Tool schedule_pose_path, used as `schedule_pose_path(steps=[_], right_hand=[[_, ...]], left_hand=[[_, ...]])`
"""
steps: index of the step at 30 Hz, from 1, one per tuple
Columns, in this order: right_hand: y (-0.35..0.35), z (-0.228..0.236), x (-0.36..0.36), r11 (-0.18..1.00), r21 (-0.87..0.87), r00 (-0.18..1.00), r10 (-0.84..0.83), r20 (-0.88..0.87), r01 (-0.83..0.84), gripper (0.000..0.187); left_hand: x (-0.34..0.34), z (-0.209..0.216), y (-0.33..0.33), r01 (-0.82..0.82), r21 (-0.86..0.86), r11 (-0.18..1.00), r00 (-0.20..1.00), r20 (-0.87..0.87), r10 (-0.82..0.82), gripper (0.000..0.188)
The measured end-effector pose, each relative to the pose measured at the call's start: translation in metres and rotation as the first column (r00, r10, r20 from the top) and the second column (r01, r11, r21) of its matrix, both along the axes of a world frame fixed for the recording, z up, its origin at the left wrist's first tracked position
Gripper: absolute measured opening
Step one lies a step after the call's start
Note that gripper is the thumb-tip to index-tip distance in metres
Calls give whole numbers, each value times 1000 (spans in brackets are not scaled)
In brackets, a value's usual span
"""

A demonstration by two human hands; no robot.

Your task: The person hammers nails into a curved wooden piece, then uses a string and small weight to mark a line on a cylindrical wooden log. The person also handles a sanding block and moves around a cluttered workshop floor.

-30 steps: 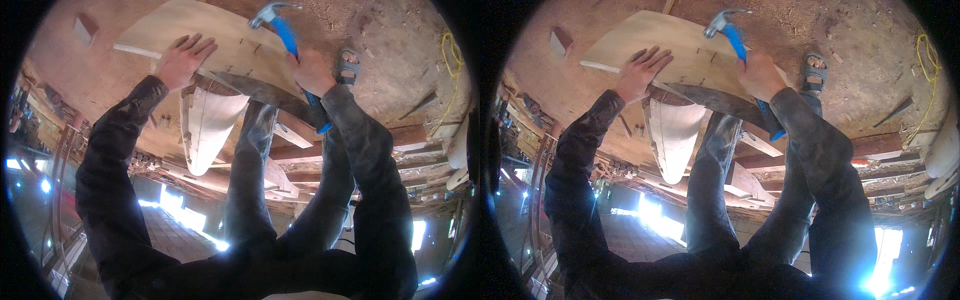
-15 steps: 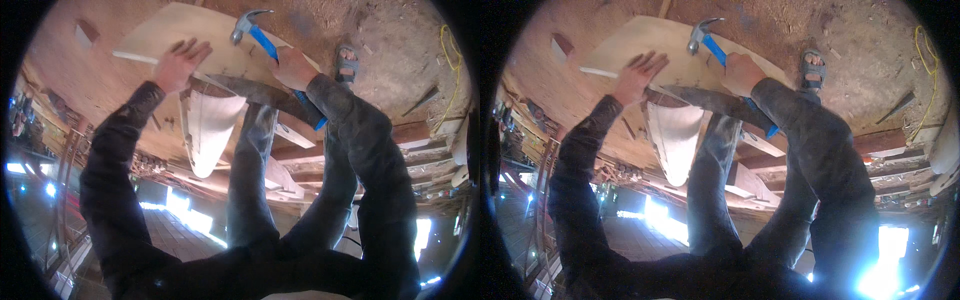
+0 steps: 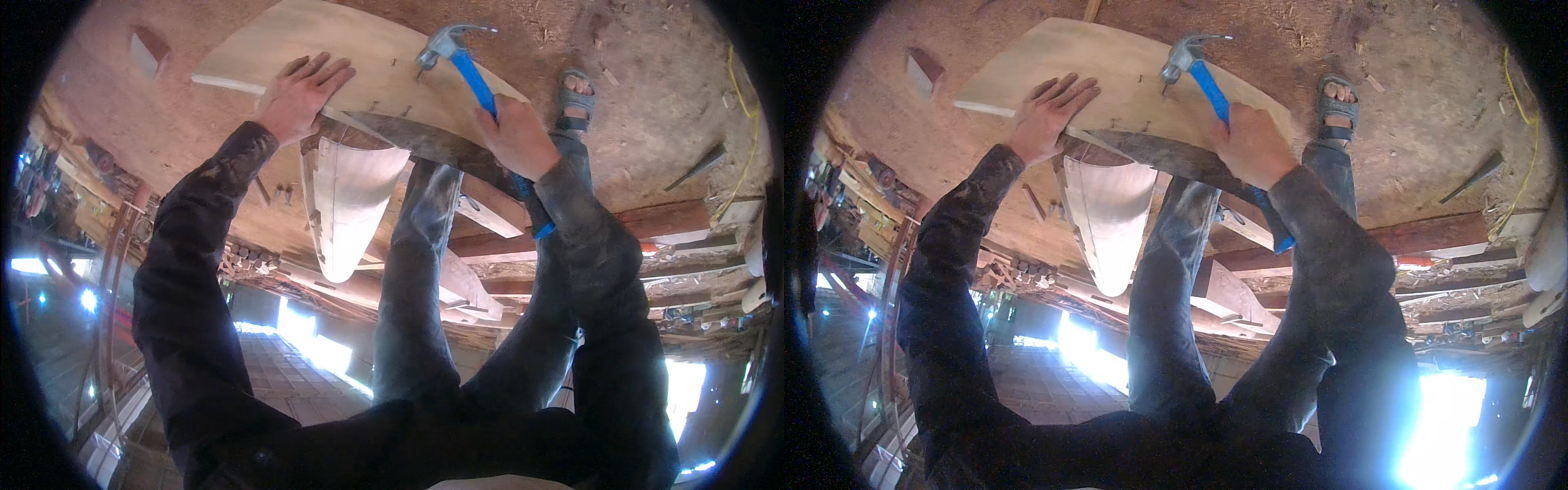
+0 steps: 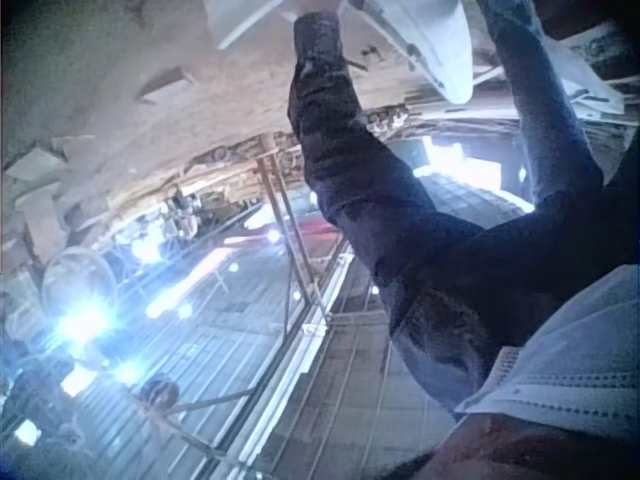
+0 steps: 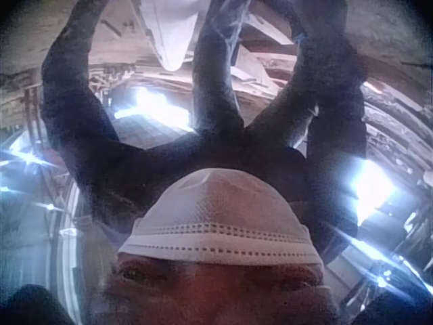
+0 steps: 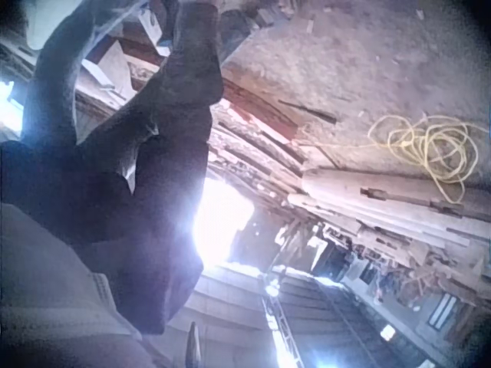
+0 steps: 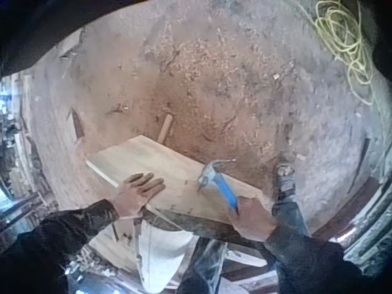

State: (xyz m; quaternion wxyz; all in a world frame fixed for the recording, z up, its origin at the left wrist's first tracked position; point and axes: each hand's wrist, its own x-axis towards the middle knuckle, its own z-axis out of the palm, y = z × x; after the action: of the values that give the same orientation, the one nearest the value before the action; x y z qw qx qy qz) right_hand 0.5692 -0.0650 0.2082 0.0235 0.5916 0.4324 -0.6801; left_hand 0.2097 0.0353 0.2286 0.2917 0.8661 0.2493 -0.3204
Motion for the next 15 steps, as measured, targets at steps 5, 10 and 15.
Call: schedule_pose_path(steps=[5, 10, 15], right_hand=[[37, 30, 42, 929, -19, 923, -363, 127, 368, 27], [30, 6, 26, 802, 393, 805, -555, 211, 450, 29], [-6, -26, 22, 990, 142, 999, -1, 41, -5, 31]], left_hand=[[-1, -1, -4, -11, -4, 1000, 999, -41, 11, 92], [-2, -1, -5, -16, -15, 1000, 1000, -11, 16, 98], [-3, -7, 11, 30, 20, 999, 999, -23, -29, 99]])
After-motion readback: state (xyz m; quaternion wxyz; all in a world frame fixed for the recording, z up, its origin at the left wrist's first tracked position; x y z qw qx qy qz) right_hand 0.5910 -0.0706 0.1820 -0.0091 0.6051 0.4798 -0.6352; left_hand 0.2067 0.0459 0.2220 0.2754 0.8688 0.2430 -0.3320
